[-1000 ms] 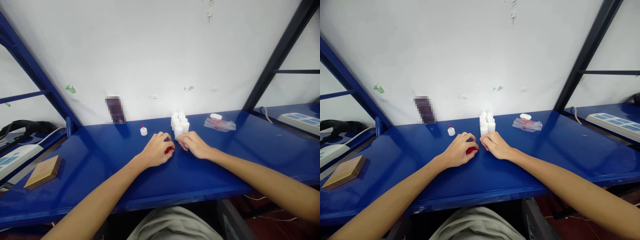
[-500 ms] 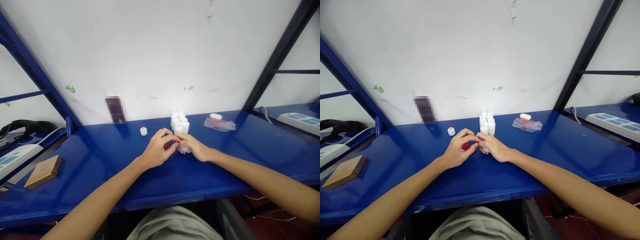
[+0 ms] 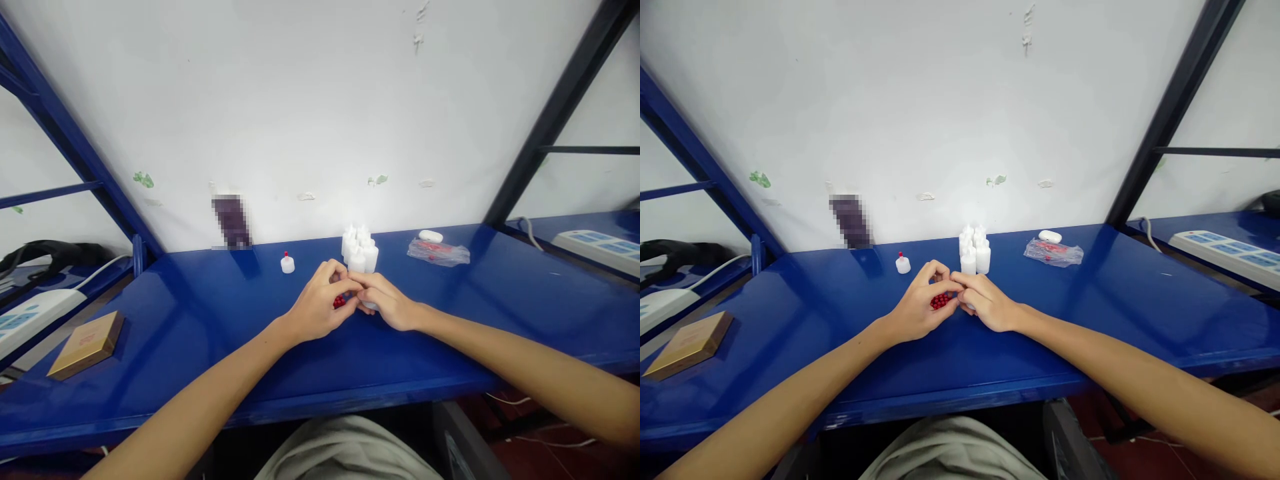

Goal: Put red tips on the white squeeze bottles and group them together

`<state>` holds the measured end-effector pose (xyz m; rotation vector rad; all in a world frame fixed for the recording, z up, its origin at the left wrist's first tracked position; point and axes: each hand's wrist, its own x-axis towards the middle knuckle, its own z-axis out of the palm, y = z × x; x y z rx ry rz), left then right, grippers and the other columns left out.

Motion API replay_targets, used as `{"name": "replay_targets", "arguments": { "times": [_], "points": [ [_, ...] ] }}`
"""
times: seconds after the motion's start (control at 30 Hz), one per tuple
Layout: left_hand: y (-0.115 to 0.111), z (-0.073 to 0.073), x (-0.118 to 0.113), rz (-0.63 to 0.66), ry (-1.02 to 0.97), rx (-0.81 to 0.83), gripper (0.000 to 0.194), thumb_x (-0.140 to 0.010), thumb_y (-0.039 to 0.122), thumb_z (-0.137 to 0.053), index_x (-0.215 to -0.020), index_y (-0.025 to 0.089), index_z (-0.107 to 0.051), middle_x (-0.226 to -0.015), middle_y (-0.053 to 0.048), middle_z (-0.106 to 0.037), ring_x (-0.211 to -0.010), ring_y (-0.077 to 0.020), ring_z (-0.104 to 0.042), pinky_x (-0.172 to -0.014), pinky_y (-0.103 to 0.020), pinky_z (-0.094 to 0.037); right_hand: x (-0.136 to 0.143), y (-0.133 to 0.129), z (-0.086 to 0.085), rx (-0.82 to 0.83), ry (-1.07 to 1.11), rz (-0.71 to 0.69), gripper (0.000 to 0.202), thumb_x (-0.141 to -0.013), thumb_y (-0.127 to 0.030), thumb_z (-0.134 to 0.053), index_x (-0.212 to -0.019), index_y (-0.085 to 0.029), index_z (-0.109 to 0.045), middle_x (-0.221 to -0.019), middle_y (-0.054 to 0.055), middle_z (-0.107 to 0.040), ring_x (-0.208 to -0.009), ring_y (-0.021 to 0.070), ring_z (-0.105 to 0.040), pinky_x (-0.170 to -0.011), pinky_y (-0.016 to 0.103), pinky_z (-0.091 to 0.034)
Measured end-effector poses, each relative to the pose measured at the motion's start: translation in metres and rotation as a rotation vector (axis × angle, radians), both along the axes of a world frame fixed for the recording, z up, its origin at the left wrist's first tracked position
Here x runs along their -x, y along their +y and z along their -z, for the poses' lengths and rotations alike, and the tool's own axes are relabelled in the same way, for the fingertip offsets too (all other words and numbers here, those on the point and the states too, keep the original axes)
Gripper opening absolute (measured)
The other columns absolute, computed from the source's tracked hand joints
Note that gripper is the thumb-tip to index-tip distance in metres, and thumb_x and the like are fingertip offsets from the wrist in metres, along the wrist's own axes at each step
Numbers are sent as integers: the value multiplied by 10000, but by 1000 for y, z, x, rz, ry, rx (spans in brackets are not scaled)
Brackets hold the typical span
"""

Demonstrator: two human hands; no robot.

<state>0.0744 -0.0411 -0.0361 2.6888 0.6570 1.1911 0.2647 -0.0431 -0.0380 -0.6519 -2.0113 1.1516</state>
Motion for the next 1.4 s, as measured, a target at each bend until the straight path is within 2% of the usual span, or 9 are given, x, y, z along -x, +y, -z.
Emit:
{"name": "replay_targets", "arguments": {
  "times": [0.2,0.37,0.53,0.67,0.8,0.97,1.07,1.23,1.4],
  "points": [
    [-5,1,-3,41,-8,78,115,-917,210,-564,-993,194,-649,-880,-32,-424,-818,-157,-459,-727,-302,-447,1,-4,1,-135,-23,48,124,-846,-180,-395,-769,-184,-491,-582,-41,-459,-510,107,-423,-507,244,-344],
    [-1,-9,-1,42,-139,159,68,-917,194,-516,-957,191,-571,-896,-24,-475,-802,-140,-484,-734,-290,-439,-2,3,2,-145,22,89,284,-925,-435,-465,-886,-167,-550,-604,-25,-533,-530,128,-496,-529,257,-380],
    [41,-18,39,-339,-483,140,125,-884,239,-513,-799,202,-429,-725,29,-426,-622,-118,-415,-581,-259,-364,-12,6,-6,-210,143,123,371,-898,-476,-441,-978,-162,-622,-588,-1,-545,-555,164,-491,-585,308,-376],
    [75,-16,81,-605,-355,61,123,-873,229,-493,-771,204,-428,-713,27,-447,-626,-128,-430,-625,-274,-365,-17,7,-14,-302,297,281,417,-844,-543,-449,-949,-181,-626,-609,33,-552,-564,201,-504,-574,343,-355],
    [91,-8,97,-694,-232,38,89,-878,267,-503,-821,199,-502,-811,-4,-525,-703,-151,-487,-703,-292,-398,-20,20,-20,-478,302,401,511,-737,-655,-508,-941,-201,-621,-625,36,-553,-565,211,-492,-572,360,-365],
    [97,-2,95,-657,-128,82,122,-881,281,-518,-933,200,-591,-889,-21,-551,-718,-152,-513,-729,-295,-421,-17,40,-29,-504,228,548,164,-819,-323,-508,-900,-209,-594,-646,7,-541,-629,189,-509,-659,351,-393],
    [98,-1,93,-653,-89,89,130,-883,281,-515,-939,200,-601,-902,-24,-552,-706,-151,-512,-736,-299,-426,-12,51,-36,-397,267,543,171,-768,-188,-474,-900,-208,-582,-661,-1,-541,-679,184,-522,-685,337,-395],
    [93,-4,91,-662,-51,93,125,-877,264,-517,-935,200,-607,-919,-28,-555,-709,-155,-526,-744,-310,-436,-1,61,-43,-264,268,498,254,-670,-137,-460,-887,-203,-574,-714,5,-565,-728,181,-527,-694,325,-407],
    [86,-5,87,-676,-4,118,127,-859,257,-537,-953,206,-605,-939,-24,-553,-651,-141,-509,-741,-327,-449,7,63,-37,-193,165,459,253,-675,-148,-441,-884,-194,-576,-726,12,-562,-706,182,-509,-634,306,-390]
  ]
}}
